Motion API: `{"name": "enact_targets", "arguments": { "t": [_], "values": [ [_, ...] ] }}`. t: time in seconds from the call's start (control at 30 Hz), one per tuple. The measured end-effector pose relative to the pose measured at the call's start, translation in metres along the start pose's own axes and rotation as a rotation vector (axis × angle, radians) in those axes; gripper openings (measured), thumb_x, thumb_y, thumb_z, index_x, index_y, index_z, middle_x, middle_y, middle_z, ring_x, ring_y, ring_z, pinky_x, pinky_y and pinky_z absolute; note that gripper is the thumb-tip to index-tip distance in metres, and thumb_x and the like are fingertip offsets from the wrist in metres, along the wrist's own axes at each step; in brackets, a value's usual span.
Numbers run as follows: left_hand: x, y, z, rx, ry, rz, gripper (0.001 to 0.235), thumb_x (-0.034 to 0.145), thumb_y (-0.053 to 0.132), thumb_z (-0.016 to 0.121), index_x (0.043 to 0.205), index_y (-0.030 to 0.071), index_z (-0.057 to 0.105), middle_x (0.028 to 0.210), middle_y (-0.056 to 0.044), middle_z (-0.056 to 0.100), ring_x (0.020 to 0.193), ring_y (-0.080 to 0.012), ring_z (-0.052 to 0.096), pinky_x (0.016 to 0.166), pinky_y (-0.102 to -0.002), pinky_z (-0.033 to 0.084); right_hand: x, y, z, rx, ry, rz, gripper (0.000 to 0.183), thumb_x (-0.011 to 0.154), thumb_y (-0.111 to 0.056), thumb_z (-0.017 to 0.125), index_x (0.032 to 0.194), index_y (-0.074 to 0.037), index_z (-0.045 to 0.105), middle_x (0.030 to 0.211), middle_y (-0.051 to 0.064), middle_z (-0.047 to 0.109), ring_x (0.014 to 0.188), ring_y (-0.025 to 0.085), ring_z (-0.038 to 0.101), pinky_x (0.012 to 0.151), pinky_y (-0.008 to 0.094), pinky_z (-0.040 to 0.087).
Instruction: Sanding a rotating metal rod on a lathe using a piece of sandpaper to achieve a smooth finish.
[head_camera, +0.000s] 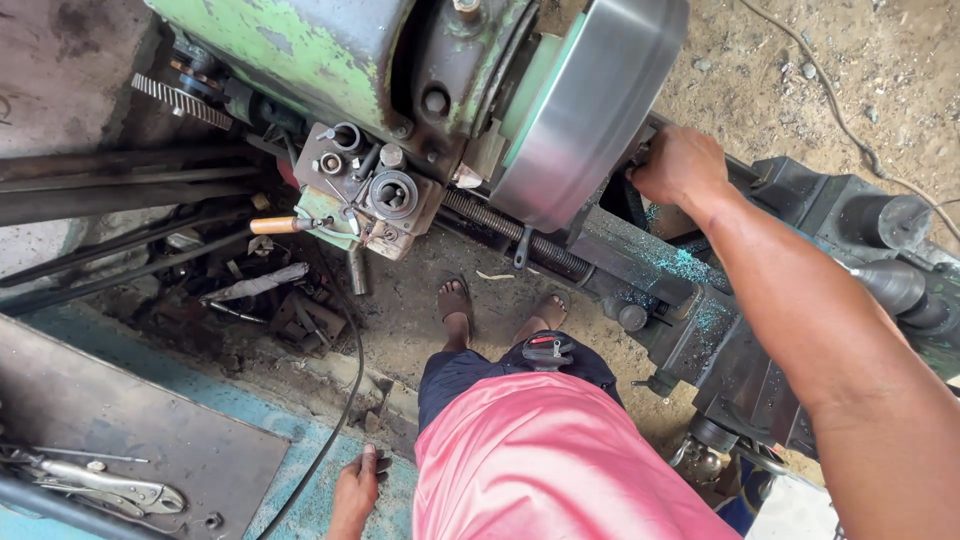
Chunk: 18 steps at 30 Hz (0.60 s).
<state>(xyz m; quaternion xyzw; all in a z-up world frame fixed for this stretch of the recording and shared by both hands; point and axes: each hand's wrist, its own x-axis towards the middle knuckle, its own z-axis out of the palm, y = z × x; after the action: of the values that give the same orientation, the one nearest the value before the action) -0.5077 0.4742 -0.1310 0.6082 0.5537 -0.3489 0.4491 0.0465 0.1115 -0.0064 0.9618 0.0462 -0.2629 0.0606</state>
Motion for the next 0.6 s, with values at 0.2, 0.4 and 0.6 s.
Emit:
{"name": "enact_targets", "arguments": {
  "t": [0.2,0.4,0.6],
  "values": [
    [0.004,-0.002,0.005,-0.04,-0.023,0.007,0.074,0.098,0.06,0.039,0.134,0.003,0.07,0.119,-0.014,0.083,0.108,-0.0306,0.079,0.102,-0.044,0.058,-0.01,-0.015,-0.037,0.104,-0.284,0.097,0.044,0.087,-0.035,0.082,0.106,0.004,0.077,0.102,0.018,0.075,0.091,0.035,0.071,0.073,0.046,0.057],
    [-0.008,0.018,0.004,0.026,-0.014,-0.005,0.074,0.098,0.063,0.035,0.133,0.008,0.071,0.125,-0.01,0.081,0.109,-0.0263,0.078,0.097,-0.045,0.057,-0.035,0.005,-0.039,0.155,-0.265,0.047,0.062,0.091,-0.044,0.076,0.139,-0.007,0.064,0.131,0.018,0.069,0.109,0.038,0.07,0.091,0.049,0.058],
    [-0.005,0.024,0.004,0.133,-0.034,0.028,0.084,0.092,0.07,0.03,0.133,0.009,0.071,0.124,-0.009,0.081,0.108,-0.0255,0.079,0.089,-0.042,0.059,-0.06,0.075,0.018,-0.085,0.064,-0.001,0.041,0.091,-0.022,0.083,0.114,0.003,0.06,0.08,0.012,0.065,0.074,0.03,0.068,0.089,0.052,0.063]
  ]
}}
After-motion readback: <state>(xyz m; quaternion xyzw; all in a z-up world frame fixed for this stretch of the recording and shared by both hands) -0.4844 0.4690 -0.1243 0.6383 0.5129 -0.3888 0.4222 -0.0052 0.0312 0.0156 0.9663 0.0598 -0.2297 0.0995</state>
